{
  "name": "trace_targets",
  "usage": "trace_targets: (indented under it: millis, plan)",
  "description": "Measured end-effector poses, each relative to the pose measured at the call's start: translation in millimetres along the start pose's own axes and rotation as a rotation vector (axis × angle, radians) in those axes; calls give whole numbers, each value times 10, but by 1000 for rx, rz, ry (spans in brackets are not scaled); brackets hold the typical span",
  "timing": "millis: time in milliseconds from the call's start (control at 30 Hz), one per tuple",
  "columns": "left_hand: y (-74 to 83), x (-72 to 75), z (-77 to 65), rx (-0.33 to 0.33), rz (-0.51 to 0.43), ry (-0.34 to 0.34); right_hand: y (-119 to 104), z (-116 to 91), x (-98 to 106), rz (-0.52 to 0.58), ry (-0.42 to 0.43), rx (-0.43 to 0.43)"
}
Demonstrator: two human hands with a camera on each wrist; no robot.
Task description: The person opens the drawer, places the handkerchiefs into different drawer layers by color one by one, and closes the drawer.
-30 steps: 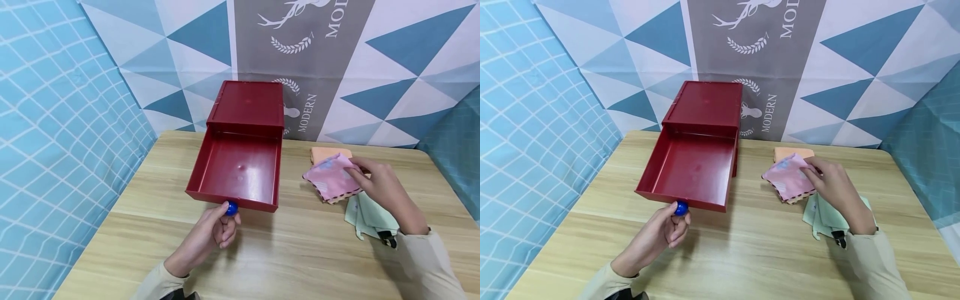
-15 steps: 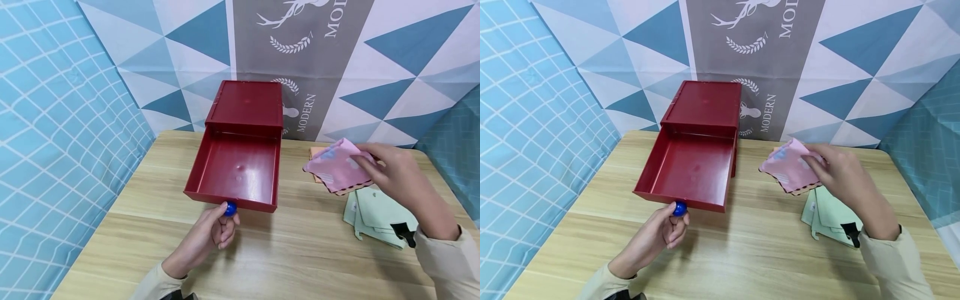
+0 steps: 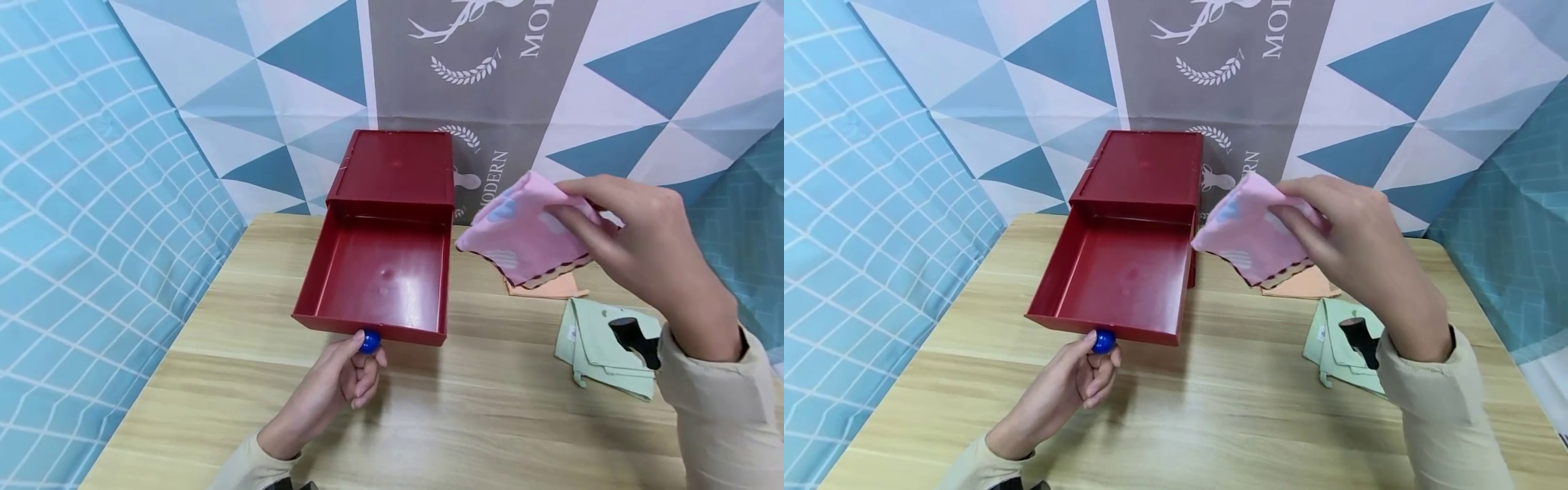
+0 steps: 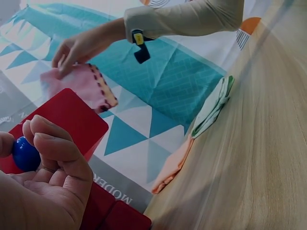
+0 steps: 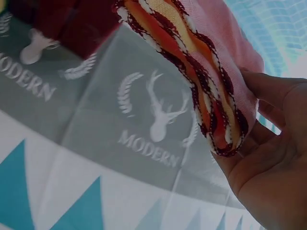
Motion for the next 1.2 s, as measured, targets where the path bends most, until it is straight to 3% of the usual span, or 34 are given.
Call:
trace_targets:
  millis: [267,500,667,967,1200]
  plan:
    - [21,-22,-9,-6,-6,-12,-237,299,-10,89,45,96]
    - [55,-76,5,-23,-27,-34,-409,645,-124,161,-14,187]
    - [74,-98,-2,-24,-31,-36,-484,811,-352,257,-70,180]
    - [72,-87,-19,-1,-34,-25,-632,999,-712,422,-90,200]
    - [77,-88,-14,-1,-48,-28,-613,1058,-1137,529,-233,141]
Point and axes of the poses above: each hand's wrist, its own z-axis towards the middle knuckle, its own x-axis out of the back of the hand, y = z × x, the point moved 8 cm from there along z, towards the middle knuckle, and after that the axes turned 9 degrees about x, right-handed, at the moved point
